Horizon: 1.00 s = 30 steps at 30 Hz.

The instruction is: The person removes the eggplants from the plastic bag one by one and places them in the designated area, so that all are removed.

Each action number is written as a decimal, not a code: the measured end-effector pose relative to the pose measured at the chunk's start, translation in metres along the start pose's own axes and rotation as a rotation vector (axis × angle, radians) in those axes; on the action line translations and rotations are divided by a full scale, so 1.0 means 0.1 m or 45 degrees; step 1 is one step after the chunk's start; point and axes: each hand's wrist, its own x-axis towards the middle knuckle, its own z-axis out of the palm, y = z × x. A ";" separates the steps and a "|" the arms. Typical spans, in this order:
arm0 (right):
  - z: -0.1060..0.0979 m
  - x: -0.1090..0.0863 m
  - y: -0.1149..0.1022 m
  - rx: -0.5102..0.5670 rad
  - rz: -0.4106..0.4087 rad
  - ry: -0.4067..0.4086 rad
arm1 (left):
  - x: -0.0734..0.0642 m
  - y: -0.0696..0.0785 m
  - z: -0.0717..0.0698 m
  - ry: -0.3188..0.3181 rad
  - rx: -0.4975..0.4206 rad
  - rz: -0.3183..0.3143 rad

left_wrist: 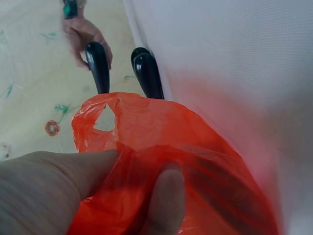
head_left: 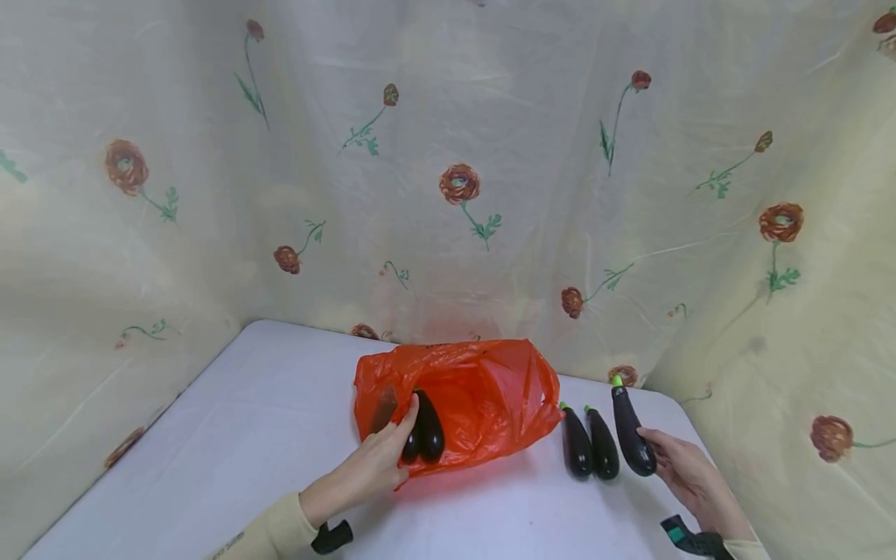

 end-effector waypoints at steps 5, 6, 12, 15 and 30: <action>-0.06 0.05 0.07 0.010 0.008 0.017 | 0.00 0.01 0.00 -0.022 -0.018 -0.039; -0.07 0.06 0.08 0.009 0.010 0.024 | 0.00 0.01 0.01 -0.023 -0.019 -0.043; -0.11 0.12 0.16 -0.022 -0.014 0.062 | 0.00 0.00 0.01 -0.011 -0.009 -0.027; -0.13 0.16 0.20 -0.061 -0.024 0.093 | 0.00 0.00 0.00 -0.006 0.001 -0.015; -0.21 0.25 0.33 -0.363 0.098 0.192 | 0.01 0.01 0.01 -0.002 0.014 -0.007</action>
